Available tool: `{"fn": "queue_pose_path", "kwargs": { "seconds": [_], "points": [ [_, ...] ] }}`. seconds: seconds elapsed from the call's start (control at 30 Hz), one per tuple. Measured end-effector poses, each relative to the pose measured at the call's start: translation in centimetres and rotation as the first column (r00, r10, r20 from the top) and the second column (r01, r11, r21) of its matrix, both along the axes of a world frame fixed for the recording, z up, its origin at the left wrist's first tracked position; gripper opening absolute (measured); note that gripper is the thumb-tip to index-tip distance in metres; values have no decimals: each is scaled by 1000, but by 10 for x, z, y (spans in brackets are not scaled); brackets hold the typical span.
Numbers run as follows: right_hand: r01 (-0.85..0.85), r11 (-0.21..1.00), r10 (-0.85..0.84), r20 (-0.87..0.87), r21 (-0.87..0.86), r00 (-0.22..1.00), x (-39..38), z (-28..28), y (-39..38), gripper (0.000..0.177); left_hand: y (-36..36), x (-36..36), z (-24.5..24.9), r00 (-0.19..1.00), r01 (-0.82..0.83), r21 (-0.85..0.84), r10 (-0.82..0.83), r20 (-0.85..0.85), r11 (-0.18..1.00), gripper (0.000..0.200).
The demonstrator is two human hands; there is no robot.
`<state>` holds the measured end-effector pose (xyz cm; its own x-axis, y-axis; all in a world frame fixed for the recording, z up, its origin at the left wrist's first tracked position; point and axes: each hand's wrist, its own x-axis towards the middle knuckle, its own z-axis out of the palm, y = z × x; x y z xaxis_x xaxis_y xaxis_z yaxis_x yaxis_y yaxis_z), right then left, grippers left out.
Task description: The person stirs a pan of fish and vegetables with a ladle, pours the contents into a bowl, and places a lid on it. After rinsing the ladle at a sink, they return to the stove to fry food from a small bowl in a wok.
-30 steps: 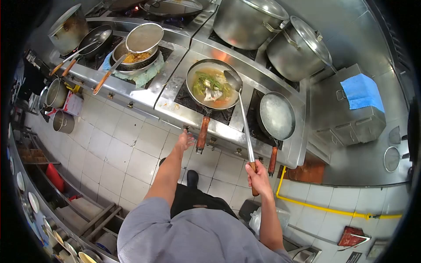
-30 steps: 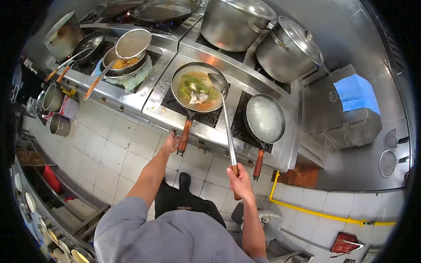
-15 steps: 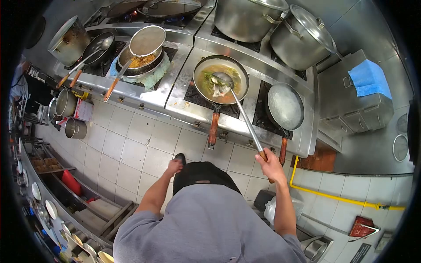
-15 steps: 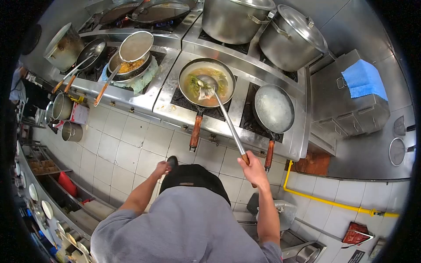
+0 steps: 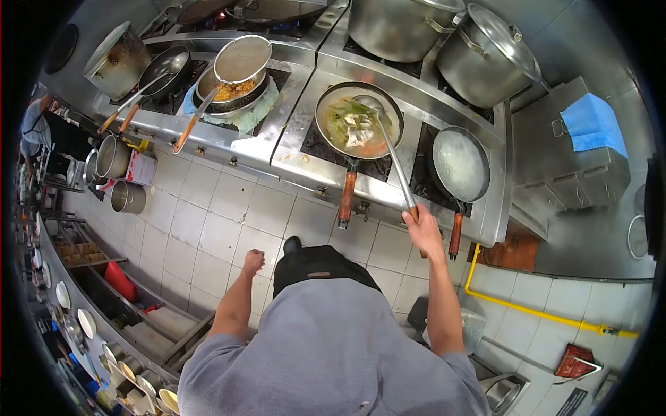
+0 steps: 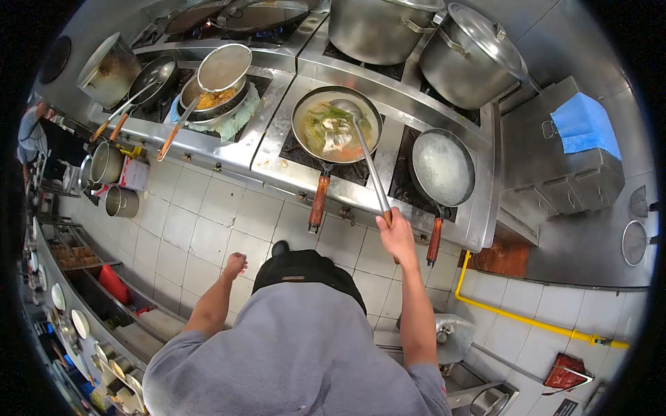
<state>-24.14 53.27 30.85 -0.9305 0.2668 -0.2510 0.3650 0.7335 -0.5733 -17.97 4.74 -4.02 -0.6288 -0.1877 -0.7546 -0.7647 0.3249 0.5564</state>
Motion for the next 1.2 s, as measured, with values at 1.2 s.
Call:
{"fn": "queue_pose_path", "kwargs": {
  "seconds": [1.2],
  "points": [
    [168,865,-114,141,-472,983,-6,-19,8,22,4,48,8,978,201,-26,-202,-49,979,24]
  ]
}}
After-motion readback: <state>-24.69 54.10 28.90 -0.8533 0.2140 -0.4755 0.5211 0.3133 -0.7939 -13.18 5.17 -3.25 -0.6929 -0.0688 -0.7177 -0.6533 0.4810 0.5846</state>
